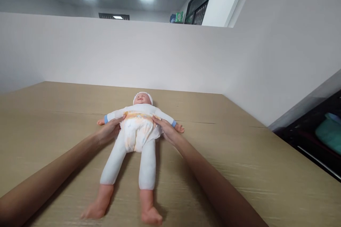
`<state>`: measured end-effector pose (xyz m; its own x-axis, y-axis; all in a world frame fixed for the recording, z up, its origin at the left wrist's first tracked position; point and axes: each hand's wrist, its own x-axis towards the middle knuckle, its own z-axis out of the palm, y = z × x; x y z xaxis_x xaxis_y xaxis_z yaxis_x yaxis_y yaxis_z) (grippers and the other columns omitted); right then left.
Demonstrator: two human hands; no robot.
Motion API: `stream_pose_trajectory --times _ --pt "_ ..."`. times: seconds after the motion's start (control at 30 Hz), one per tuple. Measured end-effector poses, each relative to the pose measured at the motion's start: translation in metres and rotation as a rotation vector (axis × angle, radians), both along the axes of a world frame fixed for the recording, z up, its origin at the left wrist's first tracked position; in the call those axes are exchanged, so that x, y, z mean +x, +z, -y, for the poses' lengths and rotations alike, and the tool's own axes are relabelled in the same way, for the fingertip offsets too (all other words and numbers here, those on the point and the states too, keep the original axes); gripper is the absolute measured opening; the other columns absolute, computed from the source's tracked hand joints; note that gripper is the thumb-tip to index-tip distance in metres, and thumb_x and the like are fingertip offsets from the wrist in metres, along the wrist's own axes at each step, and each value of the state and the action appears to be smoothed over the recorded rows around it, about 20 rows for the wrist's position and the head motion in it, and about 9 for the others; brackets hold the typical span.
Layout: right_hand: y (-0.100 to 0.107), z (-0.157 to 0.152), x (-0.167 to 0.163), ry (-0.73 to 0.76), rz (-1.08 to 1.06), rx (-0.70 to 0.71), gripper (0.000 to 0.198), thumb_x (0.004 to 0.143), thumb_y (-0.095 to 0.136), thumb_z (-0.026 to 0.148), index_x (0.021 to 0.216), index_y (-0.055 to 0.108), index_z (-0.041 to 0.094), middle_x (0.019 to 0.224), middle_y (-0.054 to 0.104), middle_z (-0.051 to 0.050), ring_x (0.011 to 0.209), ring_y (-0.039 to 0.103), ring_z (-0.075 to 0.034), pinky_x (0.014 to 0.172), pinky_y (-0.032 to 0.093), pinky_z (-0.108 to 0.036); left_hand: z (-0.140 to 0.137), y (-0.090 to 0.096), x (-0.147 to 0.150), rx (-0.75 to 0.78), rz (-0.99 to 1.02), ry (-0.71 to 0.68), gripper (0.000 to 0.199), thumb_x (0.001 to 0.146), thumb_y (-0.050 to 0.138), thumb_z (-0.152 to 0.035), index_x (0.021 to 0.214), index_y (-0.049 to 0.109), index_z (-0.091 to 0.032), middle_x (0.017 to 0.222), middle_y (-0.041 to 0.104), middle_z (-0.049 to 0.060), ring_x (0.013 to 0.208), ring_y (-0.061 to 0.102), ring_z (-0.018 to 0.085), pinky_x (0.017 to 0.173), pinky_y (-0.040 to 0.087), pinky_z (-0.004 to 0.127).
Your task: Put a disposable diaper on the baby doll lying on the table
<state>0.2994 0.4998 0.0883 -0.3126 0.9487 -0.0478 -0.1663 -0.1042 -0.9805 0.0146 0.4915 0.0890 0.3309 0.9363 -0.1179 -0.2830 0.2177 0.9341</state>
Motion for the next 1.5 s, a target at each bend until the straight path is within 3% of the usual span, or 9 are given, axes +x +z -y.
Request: stream_pose_trajectory --times 0.13,0.3,0.47,0.63,0.9,1.03,1.2,1.37,1.5 --pt "-0.009 0.003 -0.002 -0.037 -0.074 -0.028 0.055 0.08 0.089 0.067 0.105 0.075 0.021 0.116 0.08 -0.011 0.124 0.071 -0.033 0.108 0.058 -0.042 -0.001 -0.005 0.0 -0.025 0.067 0.0 0.04 0.093 0.082 -0.046 0.117 0.078 -0.015 0.091 0.079 0.006 0.075 0.069 0.021 0.072 0.053 0.031" --pt "-0.013 0.002 -0.003 -0.045 -0.132 -0.063 0.054 0.081 0.09 0.065 0.104 0.075 0.019 0.115 0.081 -0.013 0.127 0.07 -0.035 0.11 0.058 -0.045 -0.003 -0.012 -0.005 -0.109 0.134 -0.017 0.037 0.1 0.063 -0.039 0.125 0.074 -0.015 0.11 0.083 0.009 0.108 0.076 0.03 0.102 0.057 0.041" --pt "-0.013 0.003 -0.004 -0.065 -0.161 -0.054 0.05 0.085 0.089 0.062 0.108 0.075 0.019 0.121 0.08 -0.013 0.134 0.067 -0.034 0.115 0.055 -0.045 -0.003 -0.014 -0.01 -0.09 0.278 0.011 0.032 0.095 0.06 -0.031 0.119 0.077 -0.019 0.106 0.084 0.005 0.116 0.076 0.032 0.115 0.054 0.046" --pt "-0.011 0.004 -0.004 -0.092 -0.159 -0.048 0.05 0.08 0.093 0.055 0.111 0.076 0.021 0.126 0.08 -0.012 0.139 0.064 -0.035 0.121 0.051 -0.047 0.007 0.0 -0.005 -0.037 0.253 0.013 0.048 0.099 0.07 -0.051 0.136 0.074 -0.02 0.123 0.083 0.008 0.135 0.068 0.035 0.121 0.05 0.045" --pt "-0.01 0.014 -0.014 -0.076 -0.121 -0.004 0.062 0.075 0.093 0.066 0.115 0.079 0.022 0.124 0.08 -0.011 0.135 0.065 -0.034 0.123 0.049 -0.046 0.022 0.006 -0.003 0.031 0.045 -0.033 0.057 0.095 0.084 -0.049 0.14 0.072 -0.015 0.136 0.077 0.019 0.133 0.07 0.039 0.109 0.059 0.047" --pt "-0.011 0.016 -0.014 -0.113 0.1 0.17 0.064 0.086 0.072 0.084 0.106 0.074 0.023 0.108 0.079 -0.009 0.112 0.071 -0.031 0.109 0.055 -0.044 0.022 0.0 -0.006 0.033 0.076 0.004 0.057 0.096 0.084 -0.047 0.141 0.071 -0.016 0.139 0.076 0.019 0.132 0.07 0.038 0.107 0.06 0.046" --pt "-0.014 0.016 -0.01 -0.291 0.331 0.402 0.062 0.093 0.059 0.086 0.085 0.059 0.025 0.087 0.064 -0.003 0.092 0.06 -0.026 0.093 0.05 -0.037 0.022 0.0 -0.007 0.07 0.068 0.014 0.05 0.095 0.084 -0.048 0.132 0.075 -0.015 0.129 0.079 0.018 0.12 0.075 0.036 0.102 0.06 0.045" --pt "-0.021 0.023 -0.014 -0.372 0.505 0.508 0.052 0.104 0.049 0.072 0.083 0.053 0.024 0.079 0.058 -0.001 0.081 0.056 -0.024 0.08 0.042 -0.035 0.015 -0.006 -0.023 0.099 -0.227 0.085 0.049 0.09 0.083 -0.063 0.109 0.077 -0.018 0.108 0.08 0.011 0.096 0.074 0.027 0.082 0.056 0.034" --pt "-0.025 0.025 -0.015 -0.404 0.603 0.534 0.049 0.106 0.046 0.069 0.083 0.05 0.025 0.075 0.058 0.0 0.076 0.055 -0.023 0.076 0.039 -0.034 0.011 -0.003 -0.031 0.275 -0.602 0.228 0.047 0.09 0.08 -0.064 0.109 0.074 -0.021 0.103 0.076 0.006 0.092 0.068 0.023 0.075 0.048 0.03"
